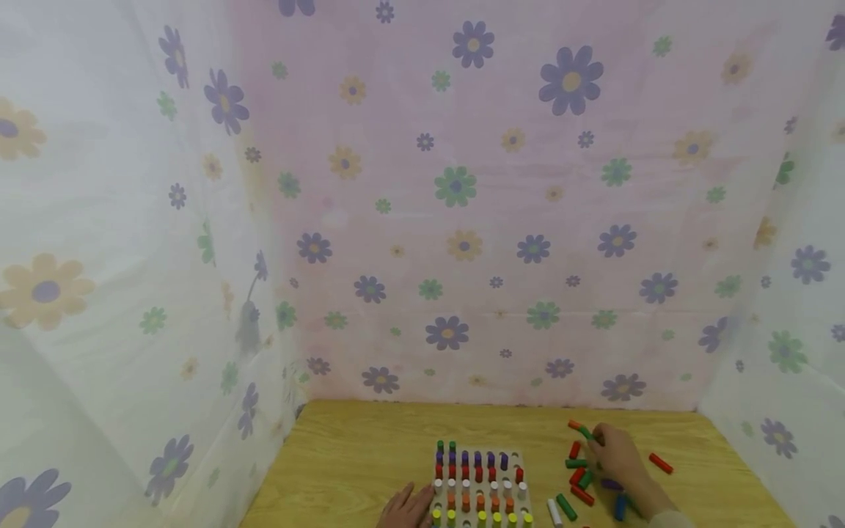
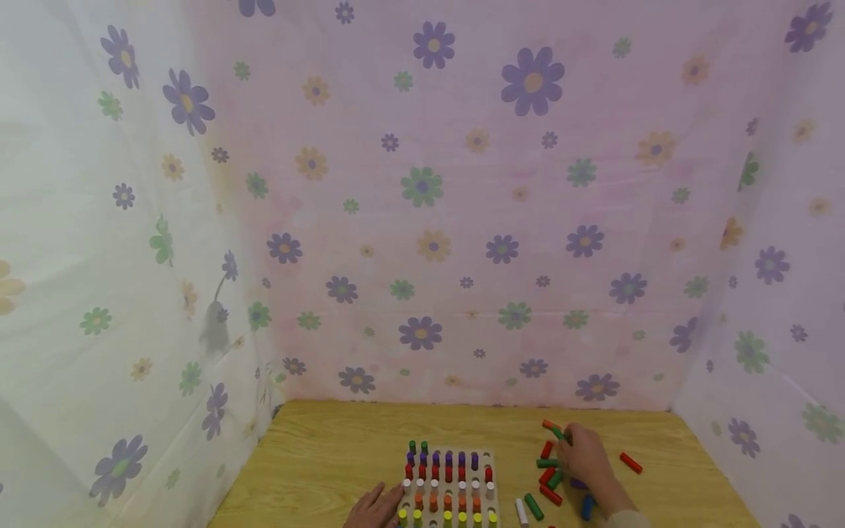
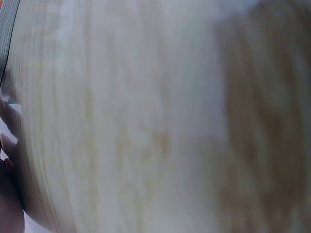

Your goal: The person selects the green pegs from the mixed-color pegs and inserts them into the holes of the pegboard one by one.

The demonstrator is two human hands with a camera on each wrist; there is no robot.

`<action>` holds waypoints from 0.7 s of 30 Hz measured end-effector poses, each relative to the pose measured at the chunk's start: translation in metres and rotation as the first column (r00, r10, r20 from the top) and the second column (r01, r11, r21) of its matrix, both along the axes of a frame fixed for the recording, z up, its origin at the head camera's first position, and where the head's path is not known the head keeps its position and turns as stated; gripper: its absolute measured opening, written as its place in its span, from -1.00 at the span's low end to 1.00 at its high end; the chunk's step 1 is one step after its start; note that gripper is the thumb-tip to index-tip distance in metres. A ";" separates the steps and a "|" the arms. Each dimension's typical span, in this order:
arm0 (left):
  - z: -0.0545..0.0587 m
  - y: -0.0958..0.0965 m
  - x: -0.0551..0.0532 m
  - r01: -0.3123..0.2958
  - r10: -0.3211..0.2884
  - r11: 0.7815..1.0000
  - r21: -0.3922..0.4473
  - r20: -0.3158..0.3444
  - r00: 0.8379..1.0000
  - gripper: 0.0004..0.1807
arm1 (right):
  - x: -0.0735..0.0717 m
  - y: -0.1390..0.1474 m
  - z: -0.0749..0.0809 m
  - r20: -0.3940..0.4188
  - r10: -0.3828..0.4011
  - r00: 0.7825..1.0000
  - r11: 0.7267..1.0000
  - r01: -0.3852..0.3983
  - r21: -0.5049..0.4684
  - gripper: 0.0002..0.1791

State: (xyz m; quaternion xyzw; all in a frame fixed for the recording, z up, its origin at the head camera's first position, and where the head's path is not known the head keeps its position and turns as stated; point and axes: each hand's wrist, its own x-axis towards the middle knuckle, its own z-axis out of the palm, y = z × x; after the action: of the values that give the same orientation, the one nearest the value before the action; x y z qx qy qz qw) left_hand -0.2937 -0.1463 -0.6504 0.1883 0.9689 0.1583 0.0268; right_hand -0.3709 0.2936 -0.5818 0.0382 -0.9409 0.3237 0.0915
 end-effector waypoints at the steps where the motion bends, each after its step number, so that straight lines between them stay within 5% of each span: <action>1: -0.001 0.000 0.000 -0.001 0.001 1.000 -0.004 0.001 1.000 -0.33 | 0.002 0.001 0.001 0.002 -0.004 1.000 1.000 0.004 -0.023 -0.87; 21: -0.002 0.001 0.000 -0.017 0.017 1.000 0.000 -0.027 0.999 -0.37 | 0.039 -0.019 0.024 0.072 -0.007 0.997 0.975 0.023 -0.221 -0.76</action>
State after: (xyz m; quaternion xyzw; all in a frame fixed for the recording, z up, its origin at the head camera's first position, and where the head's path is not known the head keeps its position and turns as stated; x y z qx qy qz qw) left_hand -0.2936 -0.1450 -0.6524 0.1820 0.9708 0.1559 0.0123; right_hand -0.3318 0.2743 -0.5581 0.0092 -0.9018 0.4272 0.0642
